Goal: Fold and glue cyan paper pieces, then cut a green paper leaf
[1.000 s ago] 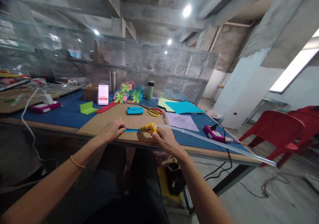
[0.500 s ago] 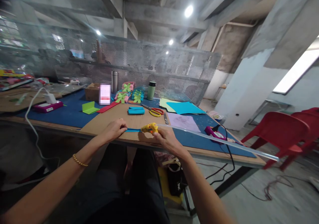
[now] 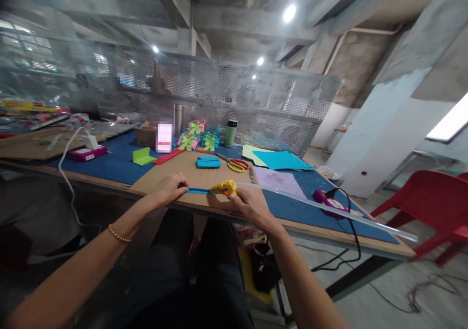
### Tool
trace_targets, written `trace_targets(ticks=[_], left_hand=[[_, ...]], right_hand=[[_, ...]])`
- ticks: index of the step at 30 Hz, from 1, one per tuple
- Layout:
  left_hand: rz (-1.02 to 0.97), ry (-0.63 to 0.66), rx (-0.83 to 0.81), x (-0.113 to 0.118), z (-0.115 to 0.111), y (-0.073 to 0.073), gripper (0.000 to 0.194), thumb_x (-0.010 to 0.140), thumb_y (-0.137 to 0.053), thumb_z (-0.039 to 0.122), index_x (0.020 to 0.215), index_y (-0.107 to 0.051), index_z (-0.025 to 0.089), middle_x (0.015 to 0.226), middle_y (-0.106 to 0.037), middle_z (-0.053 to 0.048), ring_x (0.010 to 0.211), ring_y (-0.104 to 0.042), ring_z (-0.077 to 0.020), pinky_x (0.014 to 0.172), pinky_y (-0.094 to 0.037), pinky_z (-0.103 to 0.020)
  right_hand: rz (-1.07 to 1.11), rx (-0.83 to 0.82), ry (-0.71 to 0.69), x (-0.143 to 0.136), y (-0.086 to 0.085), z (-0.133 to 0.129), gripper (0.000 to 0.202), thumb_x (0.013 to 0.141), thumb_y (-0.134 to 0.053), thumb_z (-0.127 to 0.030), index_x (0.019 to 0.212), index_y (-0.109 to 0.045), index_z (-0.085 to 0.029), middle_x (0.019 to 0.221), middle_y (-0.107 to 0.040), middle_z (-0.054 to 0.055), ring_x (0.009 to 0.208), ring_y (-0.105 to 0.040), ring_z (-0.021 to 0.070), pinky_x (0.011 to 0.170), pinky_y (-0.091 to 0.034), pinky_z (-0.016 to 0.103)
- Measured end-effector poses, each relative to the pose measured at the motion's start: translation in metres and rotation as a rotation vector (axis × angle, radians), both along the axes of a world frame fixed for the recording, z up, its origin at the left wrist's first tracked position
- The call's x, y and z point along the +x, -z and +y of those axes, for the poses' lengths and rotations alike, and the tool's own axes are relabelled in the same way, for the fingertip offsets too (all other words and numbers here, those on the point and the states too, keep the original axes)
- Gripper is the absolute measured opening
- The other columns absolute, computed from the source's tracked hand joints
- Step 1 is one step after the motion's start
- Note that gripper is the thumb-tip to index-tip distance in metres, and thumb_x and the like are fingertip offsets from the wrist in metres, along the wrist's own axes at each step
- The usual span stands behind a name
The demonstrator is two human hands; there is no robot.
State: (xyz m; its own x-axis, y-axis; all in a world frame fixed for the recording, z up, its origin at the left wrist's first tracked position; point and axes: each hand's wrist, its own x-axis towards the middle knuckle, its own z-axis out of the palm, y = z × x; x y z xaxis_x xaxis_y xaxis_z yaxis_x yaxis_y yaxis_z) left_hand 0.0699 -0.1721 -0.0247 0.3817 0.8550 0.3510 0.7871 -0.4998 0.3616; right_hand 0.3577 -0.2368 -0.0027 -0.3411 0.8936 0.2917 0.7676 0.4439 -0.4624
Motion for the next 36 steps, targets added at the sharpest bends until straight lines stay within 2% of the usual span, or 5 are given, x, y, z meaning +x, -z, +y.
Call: trace_targets(ticks=[6, 11, 21, 28, 36], left_hand=[[-0.021, -0.005, 0.026, 0.0, 0.0, 0.003, 0.014, 0.085, -0.06, 0.014, 0.085, -0.074, 0.017, 0.089, -0.07, -0.006, 0.086, -0.064, -0.0183, 0.075, -0.045, -0.026], [-0.021, 0.004, 0.014, 0.0, 0.0, 0.001, 0.015, 0.084, -0.061, 0.013, 0.084, -0.075, 0.016, 0.086, -0.07, -0.006, 0.082, -0.063, -0.0173, 0.074, -0.045, -0.026], [-0.016, 0.018, 0.014, -0.003, 0.002, 0.001, 0.021, 0.084, -0.057, 0.011, 0.088, -0.077, 0.017, 0.092, -0.071, -0.006, 0.087, -0.065, -0.018, 0.079, -0.046, -0.026], [-0.023, 0.033, 0.011, -0.005, 0.003, 0.002, 0.023, 0.084, -0.057, 0.011, 0.091, -0.078, 0.019, 0.094, -0.072, -0.005, 0.089, -0.065, -0.0185, 0.082, -0.048, -0.026], [-0.046, 0.046, -0.011, -0.005, 0.001, -0.002, 0.022, 0.085, -0.059, 0.012, 0.091, -0.078, 0.018, 0.094, -0.073, -0.006, 0.09, -0.066, -0.0188, 0.082, -0.049, -0.027]], right_hand=[[-0.095, -0.046, 0.007, -0.03, -0.017, -0.01, 0.042, 0.098, -0.039, -0.049, 0.089, -0.066, -0.018, 0.08, -0.065, 0.004, 0.073, -0.056, 0.0195, 0.067, -0.04, 0.029], [-0.007, -0.101, -0.052, -0.056, -0.02, -0.011, 0.04, 0.098, -0.038, -0.046, 0.091, -0.064, -0.017, 0.083, -0.065, 0.005, 0.075, -0.056, 0.0195, 0.067, -0.04, 0.028], [-0.068, -0.087, -0.001, -0.049, -0.024, -0.011, 0.038, 0.096, -0.042, -0.044, 0.074, -0.059, -0.019, 0.072, -0.062, 0.003, 0.068, -0.054, 0.0178, 0.064, -0.039, 0.028], [0.044, -0.104, -0.054, -0.059, -0.01, 0.0, 0.038, 0.096, -0.041, -0.045, 0.088, -0.064, -0.016, 0.08, -0.064, 0.005, 0.074, -0.056, 0.02, 0.066, -0.04, 0.029], [0.043, -0.124, -0.059, -0.057, -0.009, 0.002, 0.038, 0.096, -0.04, -0.046, 0.088, -0.062, -0.017, 0.08, -0.062, 0.004, 0.073, -0.054, 0.0195, 0.065, -0.038, 0.029]])
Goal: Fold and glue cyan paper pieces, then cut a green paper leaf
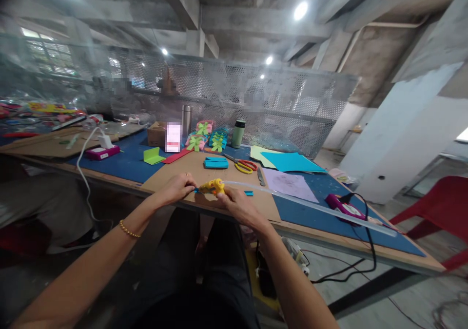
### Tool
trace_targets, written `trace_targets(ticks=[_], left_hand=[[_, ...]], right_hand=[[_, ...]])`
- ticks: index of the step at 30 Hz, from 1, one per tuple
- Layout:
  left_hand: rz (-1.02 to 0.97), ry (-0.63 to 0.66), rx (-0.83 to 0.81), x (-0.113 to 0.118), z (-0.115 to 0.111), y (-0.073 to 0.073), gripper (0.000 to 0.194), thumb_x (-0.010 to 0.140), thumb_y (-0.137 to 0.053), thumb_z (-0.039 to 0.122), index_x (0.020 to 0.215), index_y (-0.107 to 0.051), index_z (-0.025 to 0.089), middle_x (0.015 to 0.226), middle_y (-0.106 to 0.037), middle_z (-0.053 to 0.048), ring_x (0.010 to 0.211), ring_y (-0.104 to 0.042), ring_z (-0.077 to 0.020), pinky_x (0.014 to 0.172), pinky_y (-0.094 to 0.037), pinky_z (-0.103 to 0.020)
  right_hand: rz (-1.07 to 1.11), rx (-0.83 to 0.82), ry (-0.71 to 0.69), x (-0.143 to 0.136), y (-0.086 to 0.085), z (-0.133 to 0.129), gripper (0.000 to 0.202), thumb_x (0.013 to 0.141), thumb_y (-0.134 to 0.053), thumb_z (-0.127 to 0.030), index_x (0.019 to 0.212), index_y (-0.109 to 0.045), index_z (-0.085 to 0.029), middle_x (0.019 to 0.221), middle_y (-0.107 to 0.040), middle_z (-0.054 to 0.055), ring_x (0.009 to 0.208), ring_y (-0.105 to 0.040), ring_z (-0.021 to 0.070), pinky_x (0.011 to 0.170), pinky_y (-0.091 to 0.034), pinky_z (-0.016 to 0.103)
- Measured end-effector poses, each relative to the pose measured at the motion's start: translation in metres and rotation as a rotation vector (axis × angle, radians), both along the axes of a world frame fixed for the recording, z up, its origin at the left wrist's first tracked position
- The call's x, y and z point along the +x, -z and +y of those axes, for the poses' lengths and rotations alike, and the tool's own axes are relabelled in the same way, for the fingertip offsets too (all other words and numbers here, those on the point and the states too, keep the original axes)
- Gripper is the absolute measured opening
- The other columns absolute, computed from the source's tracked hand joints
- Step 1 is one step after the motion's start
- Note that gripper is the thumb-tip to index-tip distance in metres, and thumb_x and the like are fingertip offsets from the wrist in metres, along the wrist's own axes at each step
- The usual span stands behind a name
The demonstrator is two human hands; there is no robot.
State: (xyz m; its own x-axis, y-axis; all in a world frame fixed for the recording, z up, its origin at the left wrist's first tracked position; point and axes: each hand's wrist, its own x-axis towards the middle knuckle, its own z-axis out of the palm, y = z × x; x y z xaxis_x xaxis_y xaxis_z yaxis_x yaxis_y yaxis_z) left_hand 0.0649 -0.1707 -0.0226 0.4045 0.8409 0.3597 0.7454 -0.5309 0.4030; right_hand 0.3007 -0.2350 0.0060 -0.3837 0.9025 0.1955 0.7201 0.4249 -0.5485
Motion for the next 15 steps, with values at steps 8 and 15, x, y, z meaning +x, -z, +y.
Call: trace_targets(ticks=[8, 15], left_hand=[[-0.017, 0.012, 0.0, -0.0012, 0.0012, -0.0009, 0.02, 0.083, -0.061, 0.013, 0.088, -0.079, 0.02, 0.091, -0.074, -0.005, 0.086, -0.066, -0.0176, 0.079, -0.048, -0.025], [-0.014, 0.019, -0.011, -0.0032, 0.0069, 0.0027, 0.019, 0.083, -0.063, 0.016, 0.088, -0.081, 0.02, 0.09, -0.074, -0.005, 0.085, -0.066, -0.0182, 0.078, -0.048, -0.025]], right_hand=[[0.028, -0.01, -0.016, -0.0011, 0.0035, 0.0015, 0.037, 0.096, -0.041, -0.046, 0.089, -0.064, -0.018, 0.08, -0.062, 0.004, 0.073, -0.055, 0.019, 0.065, -0.039, 0.029], [0.041, -0.015, -0.025, -0.0012, 0.0031, 0.0007, 0.036, 0.097, -0.042, -0.045, 0.089, -0.063, -0.017, 0.08, -0.062, 0.003, 0.074, -0.054, 0.0187, 0.065, -0.039, 0.028]])
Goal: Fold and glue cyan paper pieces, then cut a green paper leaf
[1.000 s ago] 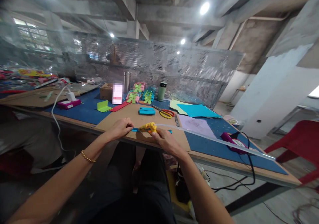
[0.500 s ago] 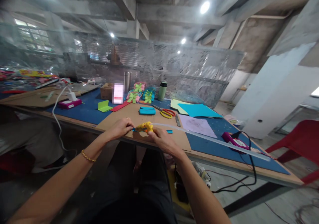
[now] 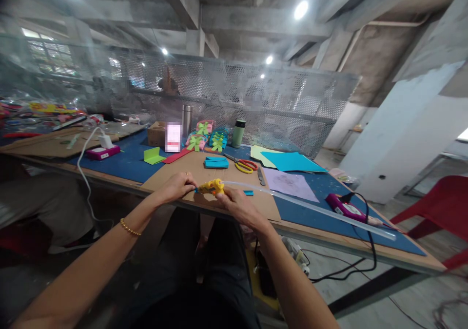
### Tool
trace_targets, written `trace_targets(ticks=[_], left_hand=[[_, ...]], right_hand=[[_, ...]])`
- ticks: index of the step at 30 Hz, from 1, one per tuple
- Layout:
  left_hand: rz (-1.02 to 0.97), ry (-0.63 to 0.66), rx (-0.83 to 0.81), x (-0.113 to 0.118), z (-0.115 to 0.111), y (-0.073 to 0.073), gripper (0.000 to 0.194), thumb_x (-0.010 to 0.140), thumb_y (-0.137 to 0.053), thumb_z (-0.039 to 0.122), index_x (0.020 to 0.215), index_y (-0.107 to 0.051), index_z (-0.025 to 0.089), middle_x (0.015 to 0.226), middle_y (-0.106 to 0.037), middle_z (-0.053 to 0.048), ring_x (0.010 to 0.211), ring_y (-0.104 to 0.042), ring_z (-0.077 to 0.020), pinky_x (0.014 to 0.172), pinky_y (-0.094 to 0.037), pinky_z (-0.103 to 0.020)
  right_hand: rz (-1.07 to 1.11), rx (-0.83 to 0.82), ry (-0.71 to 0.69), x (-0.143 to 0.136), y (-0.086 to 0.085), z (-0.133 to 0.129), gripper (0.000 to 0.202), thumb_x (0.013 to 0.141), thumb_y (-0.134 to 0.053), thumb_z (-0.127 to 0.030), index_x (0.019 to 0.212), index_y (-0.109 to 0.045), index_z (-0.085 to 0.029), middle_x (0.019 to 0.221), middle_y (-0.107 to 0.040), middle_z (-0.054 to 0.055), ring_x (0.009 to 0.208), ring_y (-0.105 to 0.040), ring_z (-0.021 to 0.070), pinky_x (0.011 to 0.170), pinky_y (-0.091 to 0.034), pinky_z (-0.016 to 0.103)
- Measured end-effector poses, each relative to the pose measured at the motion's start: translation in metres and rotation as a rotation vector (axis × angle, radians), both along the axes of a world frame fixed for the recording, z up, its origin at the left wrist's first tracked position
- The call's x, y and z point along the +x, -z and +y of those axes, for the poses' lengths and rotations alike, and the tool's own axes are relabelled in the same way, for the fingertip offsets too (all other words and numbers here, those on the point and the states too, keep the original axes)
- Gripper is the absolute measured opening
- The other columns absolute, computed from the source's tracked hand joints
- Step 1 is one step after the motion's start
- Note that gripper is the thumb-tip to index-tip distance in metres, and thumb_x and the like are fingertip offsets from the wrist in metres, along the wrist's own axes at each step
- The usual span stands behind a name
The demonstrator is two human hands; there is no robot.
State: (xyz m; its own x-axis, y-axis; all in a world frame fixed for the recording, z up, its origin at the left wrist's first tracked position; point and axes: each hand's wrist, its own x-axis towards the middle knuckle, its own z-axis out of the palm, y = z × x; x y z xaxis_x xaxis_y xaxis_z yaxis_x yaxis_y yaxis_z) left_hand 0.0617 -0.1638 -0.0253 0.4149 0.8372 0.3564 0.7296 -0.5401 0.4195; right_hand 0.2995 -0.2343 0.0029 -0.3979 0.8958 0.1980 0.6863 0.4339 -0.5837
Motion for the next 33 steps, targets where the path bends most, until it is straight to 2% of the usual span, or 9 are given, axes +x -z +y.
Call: trace_targets(ticks=[6, 12, 17, 24, 28, 33], left_hand=[[-0.029, 0.005, 0.001, -0.001, 0.004, 0.004, 0.017, 0.083, -0.064, 0.017, 0.088, -0.08, 0.02, 0.091, -0.074, -0.004, 0.086, -0.066, -0.0181, 0.076, -0.047, -0.025], [-0.021, 0.014, -0.008, -0.002, 0.003, 0.001, 0.019, 0.083, -0.062, 0.015, 0.089, -0.08, 0.018, 0.09, -0.075, -0.005, 0.083, -0.066, -0.0178, 0.076, -0.047, -0.026], [-0.021, 0.016, -0.004, -0.002, 0.003, 0.001, 0.019, 0.083, -0.063, 0.017, 0.088, -0.081, 0.02, 0.091, -0.075, -0.005, 0.085, -0.066, -0.0181, 0.076, -0.047, -0.025], [-0.032, 0.012, -0.001, -0.002, 0.004, 0.003, 0.018, 0.084, -0.063, 0.015, 0.088, -0.08, 0.019, 0.09, -0.074, -0.004, 0.086, -0.066, -0.0181, 0.077, -0.047, -0.025], [-0.036, 0.013, -0.02, -0.002, 0.001, 0.0, 0.018, 0.084, -0.063, 0.014, 0.088, -0.08, 0.019, 0.09, -0.074, -0.004, 0.084, -0.065, -0.0172, 0.077, -0.047, -0.025], [-0.016, -0.005, -0.013, 0.0, -0.002, -0.001, 0.018, 0.084, -0.063, 0.013, 0.089, -0.079, 0.018, 0.091, -0.073, -0.005, 0.085, -0.065, -0.0181, 0.077, -0.046, -0.026]], right_hand=[[-0.012, -0.006, 0.032, -0.003, -0.001, 0.001, 0.037, 0.096, -0.041, -0.044, 0.089, -0.063, -0.015, 0.08, -0.062, 0.004, 0.072, -0.053, 0.0181, 0.065, -0.039, 0.029], [-0.02, -0.012, -0.001, -0.001, -0.002, -0.001, 0.038, 0.096, -0.041, -0.045, 0.088, -0.064, -0.016, 0.08, -0.062, 0.004, 0.073, -0.055, 0.0188, 0.065, -0.04, 0.029], [-0.042, 0.016, 0.03, 0.001, -0.002, 0.0, 0.037, 0.096, -0.041, -0.044, 0.091, -0.066, -0.016, 0.083, -0.065, 0.005, 0.074, -0.056, 0.0204, 0.067, -0.041, 0.03], [-0.024, 0.026, 0.008, -0.004, -0.002, 0.0, 0.033, 0.096, -0.041, -0.04, 0.084, -0.06, -0.017, 0.08, -0.061, 0.003, 0.071, -0.053, 0.0174, 0.063, -0.037, 0.027], [-0.022, -0.001, -0.003, -0.001, -0.002, -0.001, 0.034, 0.096, -0.04, -0.044, 0.081, -0.057, -0.018, 0.077, -0.058, 0.002, 0.068, -0.051, 0.0166, 0.062, -0.037, 0.028], [-0.053, 0.02, 0.058, 0.011, -0.007, -0.01, 0.035, 0.096, -0.041, -0.046, 0.075, -0.055, -0.02, 0.069, -0.056, 0.001, 0.063, -0.05, 0.0169, 0.06, -0.038, 0.028]])
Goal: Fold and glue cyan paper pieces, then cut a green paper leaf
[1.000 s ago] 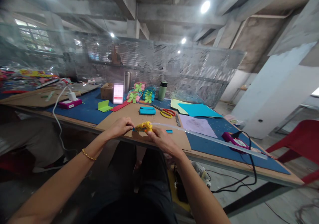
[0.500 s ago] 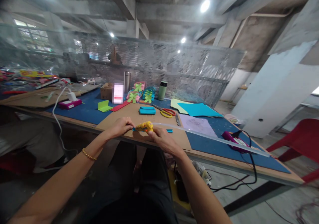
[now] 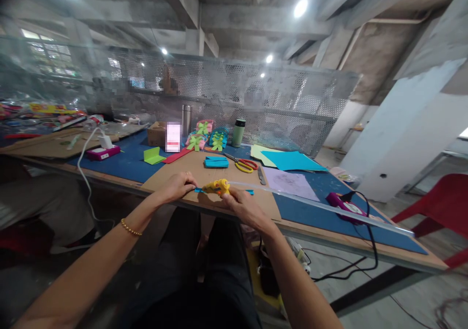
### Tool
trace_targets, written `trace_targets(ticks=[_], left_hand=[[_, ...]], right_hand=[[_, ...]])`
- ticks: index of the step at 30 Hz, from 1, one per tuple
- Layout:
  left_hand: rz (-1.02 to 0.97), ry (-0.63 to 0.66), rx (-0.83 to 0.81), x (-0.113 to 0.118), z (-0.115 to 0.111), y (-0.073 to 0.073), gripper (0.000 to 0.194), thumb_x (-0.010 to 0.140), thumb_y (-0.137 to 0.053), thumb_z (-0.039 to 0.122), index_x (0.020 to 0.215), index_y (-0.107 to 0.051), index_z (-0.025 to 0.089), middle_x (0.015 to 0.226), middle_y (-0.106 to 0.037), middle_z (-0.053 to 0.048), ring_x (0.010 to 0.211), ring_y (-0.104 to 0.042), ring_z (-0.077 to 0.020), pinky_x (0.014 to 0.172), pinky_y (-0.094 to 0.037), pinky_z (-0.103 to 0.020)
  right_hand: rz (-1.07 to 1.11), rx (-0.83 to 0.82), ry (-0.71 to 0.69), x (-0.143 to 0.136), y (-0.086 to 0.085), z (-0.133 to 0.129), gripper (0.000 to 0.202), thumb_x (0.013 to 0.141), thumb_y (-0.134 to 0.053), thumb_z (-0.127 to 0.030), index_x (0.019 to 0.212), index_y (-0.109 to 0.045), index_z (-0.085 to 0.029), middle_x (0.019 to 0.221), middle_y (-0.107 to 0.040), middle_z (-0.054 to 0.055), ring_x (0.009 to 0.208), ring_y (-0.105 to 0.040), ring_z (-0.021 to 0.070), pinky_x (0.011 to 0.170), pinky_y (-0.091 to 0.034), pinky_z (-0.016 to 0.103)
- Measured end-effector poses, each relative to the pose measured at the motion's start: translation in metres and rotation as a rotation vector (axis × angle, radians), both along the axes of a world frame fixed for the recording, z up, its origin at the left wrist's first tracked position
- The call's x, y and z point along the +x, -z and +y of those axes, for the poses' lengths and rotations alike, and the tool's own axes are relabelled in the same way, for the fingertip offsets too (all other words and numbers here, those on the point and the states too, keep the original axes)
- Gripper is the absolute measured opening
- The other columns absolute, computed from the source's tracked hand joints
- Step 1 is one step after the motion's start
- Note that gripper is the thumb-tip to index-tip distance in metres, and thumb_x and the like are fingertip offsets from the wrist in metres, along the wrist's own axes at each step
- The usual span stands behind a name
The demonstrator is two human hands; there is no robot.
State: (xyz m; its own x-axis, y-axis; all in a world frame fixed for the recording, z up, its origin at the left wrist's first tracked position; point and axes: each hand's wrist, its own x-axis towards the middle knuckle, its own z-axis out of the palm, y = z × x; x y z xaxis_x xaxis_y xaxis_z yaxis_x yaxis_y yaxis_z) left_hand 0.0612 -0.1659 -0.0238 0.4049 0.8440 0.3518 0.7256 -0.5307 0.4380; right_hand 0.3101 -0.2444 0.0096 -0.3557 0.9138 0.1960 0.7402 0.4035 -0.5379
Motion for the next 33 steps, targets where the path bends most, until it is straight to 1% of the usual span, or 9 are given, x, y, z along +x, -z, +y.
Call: trace_targets(ticks=[3, 7, 14, 19, 21, 24, 28, 30, 33], left_hand=[[0.036, -0.007, 0.026, 0.001, -0.003, 0.0, 0.019, 0.086, -0.061, 0.013, 0.091, -0.079, 0.017, 0.094, -0.072, -0.006, 0.089, -0.065, -0.0195, 0.08, -0.047, -0.027], [0.107, 0.022, 0.08, 0.001, -0.008, 0.002, 0.022, 0.089, -0.057, 0.013, 0.095, -0.077, 0.017, 0.096, -0.071, -0.008, 0.093, -0.064, -0.021, 0.082, -0.047, -0.029], [0.306, 0.063, 0.244, 0.002, -0.021, 0.011, 0.028, 0.094, -0.045, 0.008, 0.096, -0.072, 0.015, 0.096, -0.065, -0.011, 0.096, -0.059, -0.0221, 0.083, -0.048, -0.031], [0.423, 0.088, 0.317, 0.001, -0.03, 0.01, 0.027, 0.095, -0.042, 0.005, 0.1, -0.068, 0.014, 0.095, -0.064, -0.012, 0.093, -0.058, -0.0229, 0.082, -0.048, -0.033], [0.435, 0.108, 0.319, -0.001, -0.03, 0.01, 0.025, 0.096, -0.043, 0.006, 0.101, -0.067, 0.014, 0.095, -0.064, -0.011, 0.093, -0.057, -0.0232, 0.081, -0.048, -0.033], [0.402, 0.147, 0.324, -0.006, -0.025, 0.014, 0.025, 0.096, -0.045, 0.009, 0.102, -0.068, 0.016, 0.096, -0.066, -0.011, 0.093, -0.058, -0.0233, 0.081, -0.047, -0.034], [0.293, 0.167, 0.307, -0.011, -0.013, 0.028, 0.034, 0.095, -0.041, 0.008, 0.103, -0.072, 0.02, 0.099, -0.068, -0.01, 0.092, -0.06, -0.0219, 0.079, -0.047, -0.031], [0.233, 0.124, 0.305, -0.012, -0.004, 0.036, 0.036, 0.095, -0.04, 0.011, 0.101, -0.073, 0.021, 0.097, -0.069, -0.009, 0.09, -0.062, -0.0219, 0.078, -0.048, -0.031], [0.163, 0.153, 0.312, -0.014, 0.007, 0.045, 0.036, 0.095, -0.04, 0.02, 0.097, -0.075, 0.023, 0.093, -0.07, -0.009, 0.087, -0.064, -0.0232, 0.078, -0.049, -0.033]], right_hand=[[0.014, 0.059, 0.042, 0.011, -0.002, -0.005, 0.04, 0.096, -0.041, -0.05, 0.072, -0.055, -0.021, 0.066, -0.055, 0.002, 0.062, -0.05, 0.0171, 0.059, -0.037, 0.029], [0.125, 0.137, 0.08, 0.028, 0.002, -0.008, 0.047, 0.095, -0.04, -0.056, 0.072, -0.06, -0.02, 0.067, -0.056, 0.003, 0.063, -0.05, 0.0173, 0.058, -0.038, 0.029], [0.307, 0.116, 0.168, 0.054, 0.008, -0.02, 0.052, 0.09, -0.047, -0.064, 0.074, -0.064, -0.018, 0.067, -0.056, 0.002, 0.063, -0.048, 0.0154, 0.057, -0.036, 0.027], [0.374, 0.094, 0.205, 0.072, 0.012, -0.027, 0.053, 0.09, -0.049, -0.066, 0.077, -0.067, -0.017, 0.065, -0.057, 0.001, 0.062, -0.049, 0.0147, 0.057, -0.037, 0.026], [0.411, 0.112, 0.249, 0.083, 0.013, -0.027, 0.053, 0.089, -0.051, -0.066, 0.078, -0.067, -0.017, 0.067, -0.058, 0.002, 0.062, -0.05, 0.0146, 0.057, -0.038, 0.026], [0.442, 0.194, 0.382, 0.11, 0.015, -0.021, 0.053, 0.087, -0.053, -0.066, 0.081, -0.068, -0.016, 0.068, -0.058, 0.002, 0.062, -0.05, 0.0147, 0.057, -0.038, 0.026], [0.283, 0.372, 0.573, 0.164, 0.012, -0.007, 0.052, 0.089, -0.045, -0.063, 0.08, -0.066, -0.016, 0.064, -0.057, 0.002, 0.06, -0.053, 0.017, 0.056, -0.039, 0.027], [0.093, 0.439, 0.653, 0.192, 0.01, -0.003, 0.048, 0.094, -0.037, -0.053, 0.085, -0.066, -0.015, 0.071, -0.064, 0.005, 0.065, -0.058, 0.0192, 0.06, -0.042, 0.029], [-0.184, 0.454, 0.719, 0.221, 0.012, -0.002, 0.04, 0.097, -0.035, -0.038, 0.092, -0.068, -0.016, 0.087, -0.071, 0.009, 0.08, -0.063, 0.022, 0.072, -0.046, 0.03]])
